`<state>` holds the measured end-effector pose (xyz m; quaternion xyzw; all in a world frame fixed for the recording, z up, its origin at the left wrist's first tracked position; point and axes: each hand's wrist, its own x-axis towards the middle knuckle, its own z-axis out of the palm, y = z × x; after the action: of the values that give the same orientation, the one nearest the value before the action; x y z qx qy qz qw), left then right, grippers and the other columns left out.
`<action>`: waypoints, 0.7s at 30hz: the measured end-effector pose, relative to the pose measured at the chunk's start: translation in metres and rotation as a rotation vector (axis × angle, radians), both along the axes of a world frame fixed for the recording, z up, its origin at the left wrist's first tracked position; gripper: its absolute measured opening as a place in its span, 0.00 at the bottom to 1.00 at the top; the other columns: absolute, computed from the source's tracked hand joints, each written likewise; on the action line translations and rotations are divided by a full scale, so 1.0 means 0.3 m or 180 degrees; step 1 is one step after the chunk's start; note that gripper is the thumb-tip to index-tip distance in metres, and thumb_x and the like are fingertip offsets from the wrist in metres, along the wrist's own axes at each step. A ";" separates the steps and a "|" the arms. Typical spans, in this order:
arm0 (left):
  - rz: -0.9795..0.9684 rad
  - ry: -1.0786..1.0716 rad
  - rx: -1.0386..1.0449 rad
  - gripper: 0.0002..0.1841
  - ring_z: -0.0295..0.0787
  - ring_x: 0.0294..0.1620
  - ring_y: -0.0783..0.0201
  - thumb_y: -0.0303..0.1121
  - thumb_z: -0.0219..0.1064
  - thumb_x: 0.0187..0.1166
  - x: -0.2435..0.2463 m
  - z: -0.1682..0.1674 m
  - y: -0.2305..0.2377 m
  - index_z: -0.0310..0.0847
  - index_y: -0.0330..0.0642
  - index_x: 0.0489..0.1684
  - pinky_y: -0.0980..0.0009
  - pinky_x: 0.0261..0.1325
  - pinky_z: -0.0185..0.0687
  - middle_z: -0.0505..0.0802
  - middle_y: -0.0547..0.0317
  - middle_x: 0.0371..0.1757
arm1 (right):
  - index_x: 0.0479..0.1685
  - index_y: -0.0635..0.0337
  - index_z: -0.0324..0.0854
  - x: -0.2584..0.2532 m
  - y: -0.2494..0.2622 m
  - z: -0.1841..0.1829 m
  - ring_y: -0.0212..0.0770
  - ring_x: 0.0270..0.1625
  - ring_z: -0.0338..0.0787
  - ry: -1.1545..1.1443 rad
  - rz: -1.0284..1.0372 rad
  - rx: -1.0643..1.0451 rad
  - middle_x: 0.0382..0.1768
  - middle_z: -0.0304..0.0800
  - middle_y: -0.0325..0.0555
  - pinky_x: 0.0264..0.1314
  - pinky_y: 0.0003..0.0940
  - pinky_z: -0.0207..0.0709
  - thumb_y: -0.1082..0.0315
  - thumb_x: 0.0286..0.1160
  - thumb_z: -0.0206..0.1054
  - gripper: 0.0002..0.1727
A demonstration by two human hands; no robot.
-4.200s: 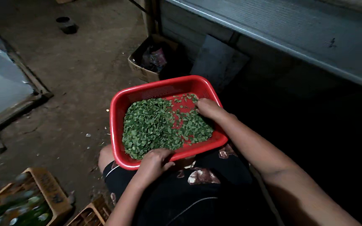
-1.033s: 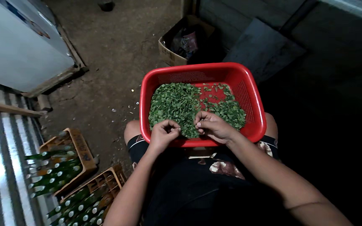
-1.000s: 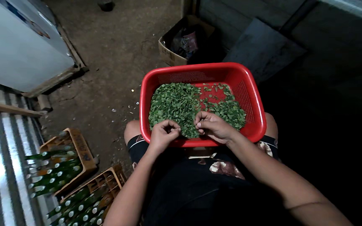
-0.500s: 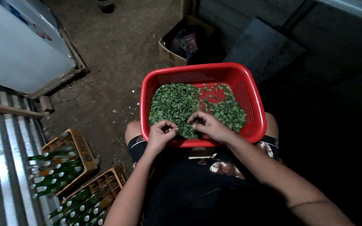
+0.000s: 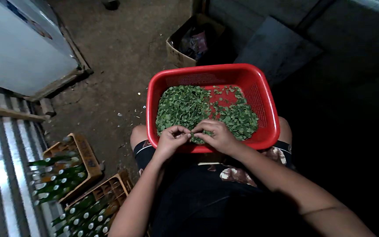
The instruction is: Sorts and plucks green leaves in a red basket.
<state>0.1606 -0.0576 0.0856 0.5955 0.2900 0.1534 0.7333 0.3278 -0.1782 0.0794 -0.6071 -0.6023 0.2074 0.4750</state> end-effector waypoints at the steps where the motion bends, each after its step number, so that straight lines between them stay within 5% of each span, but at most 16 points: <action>1: -0.0003 -0.0021 -0.0037 0.05 0.91 0.34 0.74 0.18 0.68 0.74 0.000 0.000 -0.002 0.86 0.37 0.38 0.75 0.46 0.90 0.93 0.66 0.33 | 0.42 0.65 0.92 0.000 0.000 -0.001 0.34 0.50 0.92 0.0004 -0.0014 0.0026 0.42 0.94 0.48 0.60 0.27 0.84 0.72 0.76 0.69 0.07; 21: -0.0108 0.0000 0.0455 0.05 0.88 0.33 0.75 0.19 0.73 0.70 0.054 0.001 0.012 0.86 0.39 0.35 0.76 0.44 0.87 0.93 0.66 0.34 | 0.38 0.59 0.90 0.074 0.015 0.024 0.43 0.50 0.90 -0.1051 0.0183 -0.0009 0.41 0.92 0.44 0.57 0.43 0.82 0.66 0.81 0.65 0.09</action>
<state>0.1768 -0.0539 0.0859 0.6511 0.2682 0.1613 0.6915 0.3499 -0.1737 0.0867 -0.6161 -0.6890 0.1191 0.3626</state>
